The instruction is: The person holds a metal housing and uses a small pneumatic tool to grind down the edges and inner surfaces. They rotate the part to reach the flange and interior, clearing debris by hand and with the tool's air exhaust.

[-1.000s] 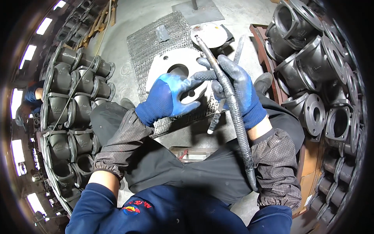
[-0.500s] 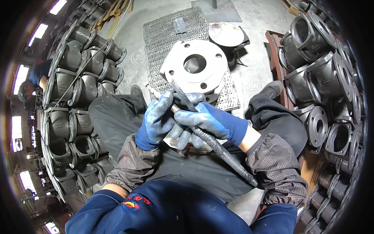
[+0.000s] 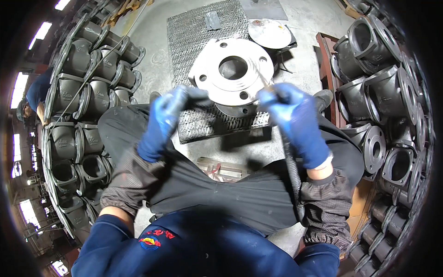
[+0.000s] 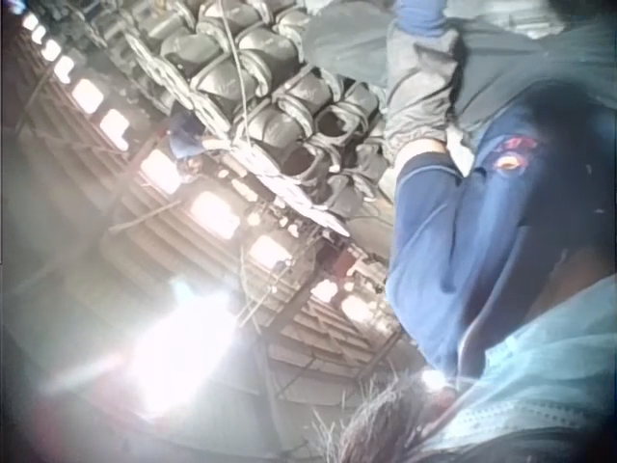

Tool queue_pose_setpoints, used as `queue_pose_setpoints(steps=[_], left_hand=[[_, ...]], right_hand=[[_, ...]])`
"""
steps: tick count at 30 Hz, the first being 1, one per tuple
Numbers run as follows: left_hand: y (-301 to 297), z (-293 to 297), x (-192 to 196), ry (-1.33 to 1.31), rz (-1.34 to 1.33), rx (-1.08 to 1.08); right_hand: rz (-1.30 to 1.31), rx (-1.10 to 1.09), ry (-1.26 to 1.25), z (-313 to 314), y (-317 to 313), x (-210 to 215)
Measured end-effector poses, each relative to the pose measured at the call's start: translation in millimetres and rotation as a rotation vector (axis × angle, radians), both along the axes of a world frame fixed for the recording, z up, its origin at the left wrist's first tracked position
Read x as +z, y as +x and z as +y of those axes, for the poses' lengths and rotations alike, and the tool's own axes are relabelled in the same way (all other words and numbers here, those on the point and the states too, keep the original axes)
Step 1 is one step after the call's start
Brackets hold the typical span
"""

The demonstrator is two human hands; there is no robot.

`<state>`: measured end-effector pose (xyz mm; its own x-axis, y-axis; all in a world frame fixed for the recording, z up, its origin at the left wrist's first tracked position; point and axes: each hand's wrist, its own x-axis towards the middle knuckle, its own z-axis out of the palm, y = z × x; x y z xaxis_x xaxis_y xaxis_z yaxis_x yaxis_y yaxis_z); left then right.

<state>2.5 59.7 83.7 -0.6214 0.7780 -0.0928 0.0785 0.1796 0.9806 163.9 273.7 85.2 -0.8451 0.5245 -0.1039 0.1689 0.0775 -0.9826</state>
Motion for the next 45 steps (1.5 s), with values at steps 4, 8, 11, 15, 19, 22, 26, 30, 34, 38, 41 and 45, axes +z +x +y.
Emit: queue_pose_setpoints(steps=[4,8,11,15,19,22,26,30,34,38,41,45], left_hand=[[-63.0,-6.4,8.2,0.073,-0.066,0.162],[-98.8,15.6,-20.6,0.112,-0.271,0.204],[-105.3,32.7,-36.7,-0.041,-0.268,0.124],[-90.6,44.0,-52.9,-0.071,-0.240,0.052],[-82.2,59.3,-51.5,-0.039,-0.436,0.076],[-78.6,51.0,-35.0,-0.017,-0.271,0.033],[-91.3,25.1,-60.2,0.207,-0.559,0.135],[-90.9,-11.9,-46.7,-0.050,-0.008,-0.002],[-86.3,-23.0,-38.1,0.222,-0.865,0.352],[-85.8,-48.7,-19.2,-0.006,0.225,0.186],[-82.2,-57.4,-6.2,-0.078,1.131,-0.046],[-81.8,-36.1,-5.7,0.214,0.892,-0.115]], right_hand=[[-0.227,-0.333,-0.123,42.2,-8.0,-27.4],[-0.395,-0.283,-0.167,74.6,-4.1,-82.7],[-0.357,-0.343,-0.262,66.9,-31.3,-71.3],[-0.297,-0.209,-0.026,55.3,-70.6,-39.9],[-0.191,-0.234,-0.070,45.3,-92.2,-32.7],[-0.080,-0.210,-0.036,34.0,-100.2,-30.9],[-0.011,-0.097,0.208,8.0,-92.6,-15.1],[0.294,0.150,0.571,-22.4,-99.3,-5.3],[0.181,0.178,0.151,-47.0,-102.2,4.9],[0.148,0.051,0.056,-32.2,-104.4,-22.7],[-0.147,-0.137,-0.183,-28.2,-105.4,-35.0],[0.000,-0.110,-0.132,-6.8,-106.8,-64.1]])
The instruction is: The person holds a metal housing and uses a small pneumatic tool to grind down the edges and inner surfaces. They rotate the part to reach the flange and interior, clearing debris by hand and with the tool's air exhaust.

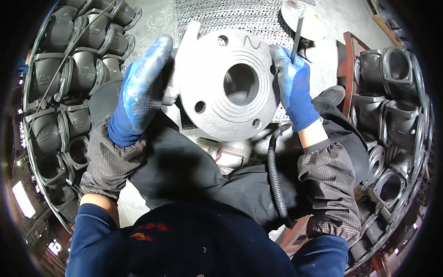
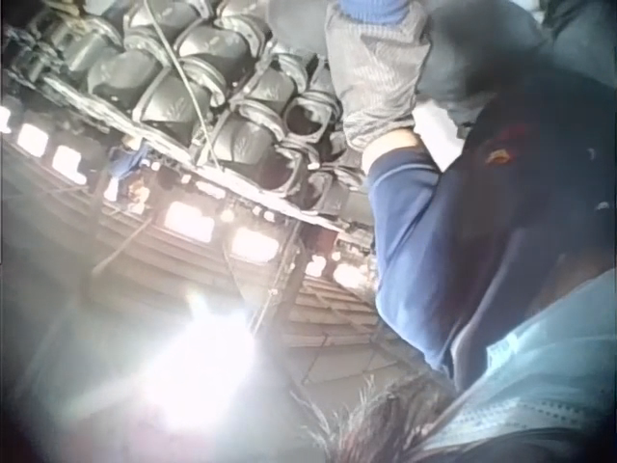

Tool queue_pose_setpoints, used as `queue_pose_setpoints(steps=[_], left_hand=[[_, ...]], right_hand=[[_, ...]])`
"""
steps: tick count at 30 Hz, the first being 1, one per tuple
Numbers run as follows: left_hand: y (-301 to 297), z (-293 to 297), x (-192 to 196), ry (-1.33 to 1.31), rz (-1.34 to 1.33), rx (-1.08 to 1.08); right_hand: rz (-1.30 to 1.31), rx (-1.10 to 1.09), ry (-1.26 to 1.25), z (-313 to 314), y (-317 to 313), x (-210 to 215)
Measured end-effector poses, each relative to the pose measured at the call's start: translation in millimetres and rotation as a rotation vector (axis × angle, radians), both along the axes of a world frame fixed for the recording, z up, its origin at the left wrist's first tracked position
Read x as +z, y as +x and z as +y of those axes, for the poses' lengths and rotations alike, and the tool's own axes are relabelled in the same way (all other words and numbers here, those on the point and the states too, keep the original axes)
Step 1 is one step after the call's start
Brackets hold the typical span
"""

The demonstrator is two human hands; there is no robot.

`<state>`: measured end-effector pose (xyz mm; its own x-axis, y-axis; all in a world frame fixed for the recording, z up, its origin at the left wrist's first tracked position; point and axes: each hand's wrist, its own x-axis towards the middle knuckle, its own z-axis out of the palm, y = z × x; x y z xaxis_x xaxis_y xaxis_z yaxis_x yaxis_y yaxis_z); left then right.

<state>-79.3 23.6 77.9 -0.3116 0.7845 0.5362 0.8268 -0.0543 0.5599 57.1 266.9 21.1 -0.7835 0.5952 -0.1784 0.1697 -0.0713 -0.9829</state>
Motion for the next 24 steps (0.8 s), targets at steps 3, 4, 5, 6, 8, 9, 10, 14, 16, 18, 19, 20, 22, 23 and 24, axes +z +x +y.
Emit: queue_pose_setpoints(steps=[3,4,5,6,8,9,10,14,16,18,19,20,22,23,24], left_hand=[[3.9,8.2,0.6,0.050,0.200,0.005],[5.0,12.6,-2.7,0.107,0.193,0.002],[7.3,14.1,-4.9,0.102,0.133,-0.001],[8.7,16.5,-3.5,0.096,0.080,-0.001],[10.6,25.5,0.3,0.098,0.160,0.078],[9.7,24.8,-1.0,0.101,0.150,0.087],[11.7,22.4,2.7,0.123,0.193,0.111],[35.6,33.0,21.3,0.131,-1.520,0.135],[40.3,38.0,22.0,0.183,-1.564,0.004],[39.1,41.0,19.5,0.180,-1.663,-0.110],[35.3,43.9,17.5,0.162,-1.749,-0.189],[31.5,42.4,19.2,0.096,-1.575,-0.199],[9.8,29.2,30.3,0.000,-0.347,-0.065],[-1.7,27.4,33.4,0.038,0.091,0.060],[-11.4,20.3,30.8,0.020,-0.199,0.114]], right_hand=[[-0.073,-0.051,0.046,5.2,-2.0,-10.0],[-0.072,-0.072,0.101,1.8,-3.6,-7.3],[-0.048,-0.091,0.148,4.7,-2.0,-15.4],[-0.103,-0.054,0.217,10.6,-0.6,-15.5],[-0.054,0.004,0.512,26.9,2.9,-19.8],[-0.184,0.010,0.553,21.0,0.2,-2.0],[-0.163,0.070,0.782,11.6,1.3,16.2],[0.098,0.164,0.865,-26.3,37.0,55.2],[0.044,0.246,0.910,-51.4,50.8,59.0],[0.102,0.256,0.965,-59.4,54.7,50.7],[0.072,0.201,0.868,-60.2,54.9,51.6],[0.074,0.180,0.855,-57.1,54.3,49.1],[0.078,0.146,0.826,-51.5,52.8,42.6],[0.096,0.155,0.795,-47.8,56.3,41.8],[0.122,0.164,0.761,-43.9,59.2,41.5]])
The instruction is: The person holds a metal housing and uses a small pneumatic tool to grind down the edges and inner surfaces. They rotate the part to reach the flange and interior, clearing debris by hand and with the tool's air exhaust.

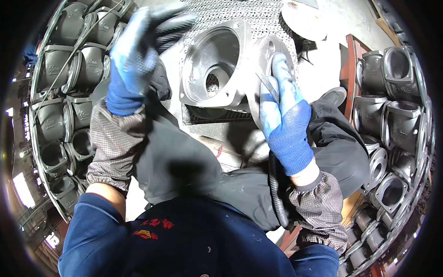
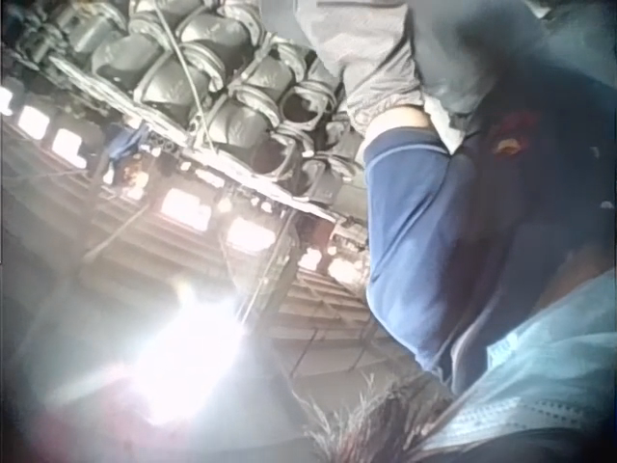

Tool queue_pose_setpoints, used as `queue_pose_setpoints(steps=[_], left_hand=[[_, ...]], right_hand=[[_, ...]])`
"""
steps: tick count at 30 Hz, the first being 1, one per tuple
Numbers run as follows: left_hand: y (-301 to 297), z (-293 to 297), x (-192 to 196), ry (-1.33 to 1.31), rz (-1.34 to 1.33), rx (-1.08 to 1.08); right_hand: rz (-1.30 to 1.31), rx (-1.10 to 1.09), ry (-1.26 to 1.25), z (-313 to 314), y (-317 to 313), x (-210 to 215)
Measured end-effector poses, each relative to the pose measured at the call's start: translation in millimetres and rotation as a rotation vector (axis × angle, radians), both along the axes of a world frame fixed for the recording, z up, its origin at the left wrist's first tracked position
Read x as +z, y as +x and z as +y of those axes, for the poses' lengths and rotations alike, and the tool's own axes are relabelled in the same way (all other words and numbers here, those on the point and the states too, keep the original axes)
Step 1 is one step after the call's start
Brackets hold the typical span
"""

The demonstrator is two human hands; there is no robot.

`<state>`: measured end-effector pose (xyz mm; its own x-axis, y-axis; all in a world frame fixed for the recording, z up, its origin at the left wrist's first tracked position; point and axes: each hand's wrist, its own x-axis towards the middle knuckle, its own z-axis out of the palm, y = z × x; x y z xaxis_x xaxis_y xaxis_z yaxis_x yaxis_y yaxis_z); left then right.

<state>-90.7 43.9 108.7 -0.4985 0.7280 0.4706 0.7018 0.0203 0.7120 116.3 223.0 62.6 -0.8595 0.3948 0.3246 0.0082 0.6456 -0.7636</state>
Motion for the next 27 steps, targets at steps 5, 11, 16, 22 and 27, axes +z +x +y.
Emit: queue_pose_setpoints(steps=[5,11,16,22,27], left_hand=[[-0.5,-23.4,-50.2,-0.172,-1.099,0.282],[35.3,2.2,-100.7,0.017,-1.539,0.036],[41.2,26.4,-91.6,-0.008,-1.385,0.095],[41.2,49.9,-81.4,-0.066,-1.174,0.059],[34.8,66.9,-86.3,-0.071,-1.306,0.094]], right_hand=[[-0.027,-0.052,-0.088,6.9,10.3,-6.7],[-0.020,-0.217,-0.307,9.9,8.7,-12.0],[0.087,-0.329,-0.529,19.2,9.6,-33.1],[0.100,-0.395,-0.616,41.6,13.6,-49.6],[0.063,-0.444,-0.743,43.2,28.8,-92.4]])
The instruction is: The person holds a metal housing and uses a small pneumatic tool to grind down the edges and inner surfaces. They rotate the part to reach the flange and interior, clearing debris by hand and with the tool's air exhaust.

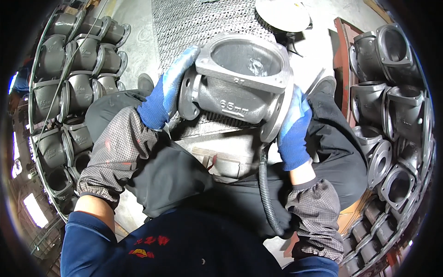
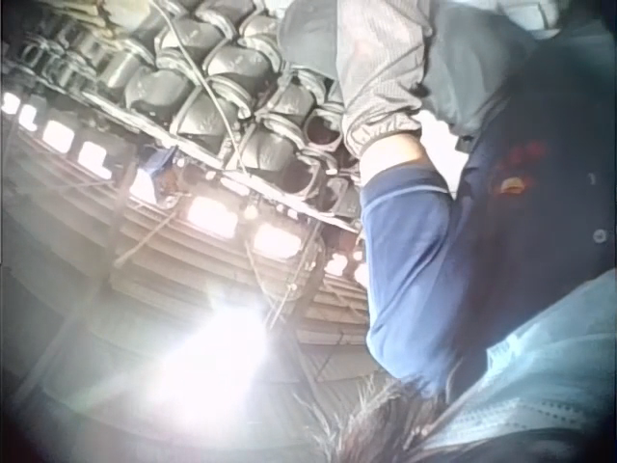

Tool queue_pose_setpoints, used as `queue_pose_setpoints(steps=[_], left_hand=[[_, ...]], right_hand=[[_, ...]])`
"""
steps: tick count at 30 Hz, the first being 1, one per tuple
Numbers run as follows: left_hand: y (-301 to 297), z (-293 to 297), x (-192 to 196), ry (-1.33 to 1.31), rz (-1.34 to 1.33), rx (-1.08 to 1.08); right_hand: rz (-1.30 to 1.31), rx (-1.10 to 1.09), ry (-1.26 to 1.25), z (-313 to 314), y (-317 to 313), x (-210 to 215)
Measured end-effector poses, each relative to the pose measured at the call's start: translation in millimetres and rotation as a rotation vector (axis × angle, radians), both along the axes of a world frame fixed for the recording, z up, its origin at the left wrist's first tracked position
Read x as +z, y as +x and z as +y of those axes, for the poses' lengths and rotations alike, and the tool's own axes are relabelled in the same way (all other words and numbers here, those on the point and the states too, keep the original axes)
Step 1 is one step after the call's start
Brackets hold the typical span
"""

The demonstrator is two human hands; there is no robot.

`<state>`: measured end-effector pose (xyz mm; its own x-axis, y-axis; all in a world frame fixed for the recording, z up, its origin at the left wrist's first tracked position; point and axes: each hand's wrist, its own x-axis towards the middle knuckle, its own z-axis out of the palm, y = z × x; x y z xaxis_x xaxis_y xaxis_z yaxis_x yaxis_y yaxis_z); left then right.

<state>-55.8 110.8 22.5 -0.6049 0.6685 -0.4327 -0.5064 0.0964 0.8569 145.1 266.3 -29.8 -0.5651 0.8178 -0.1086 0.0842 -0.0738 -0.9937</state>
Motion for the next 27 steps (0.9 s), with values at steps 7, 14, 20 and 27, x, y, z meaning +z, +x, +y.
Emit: queue_pose_setpoints(steps=[7,14,20,27], left_hand=[[1.3,-16.7,-2.0,-0.008,0.318,-0.057],[-3.1,-63.9,-16.1,-0.152,0.584,-0.212],[-9.0,-73.6,-6.8,-0.145,1.027,-0.377],[-7.8,-71.0,25.3,-0.072,0.748,-0.080]], right_hand=[[-0.095,0.092,0.091,-22.6,7.1,10.7],[-0.340,0.356,0.627,-29.0,11.6,18.4],[-0.316,0.337,0.565,-37.8,10.9,10.3],[-0.034,0.083,-0.312,-66.6,-17.4,6.7]])
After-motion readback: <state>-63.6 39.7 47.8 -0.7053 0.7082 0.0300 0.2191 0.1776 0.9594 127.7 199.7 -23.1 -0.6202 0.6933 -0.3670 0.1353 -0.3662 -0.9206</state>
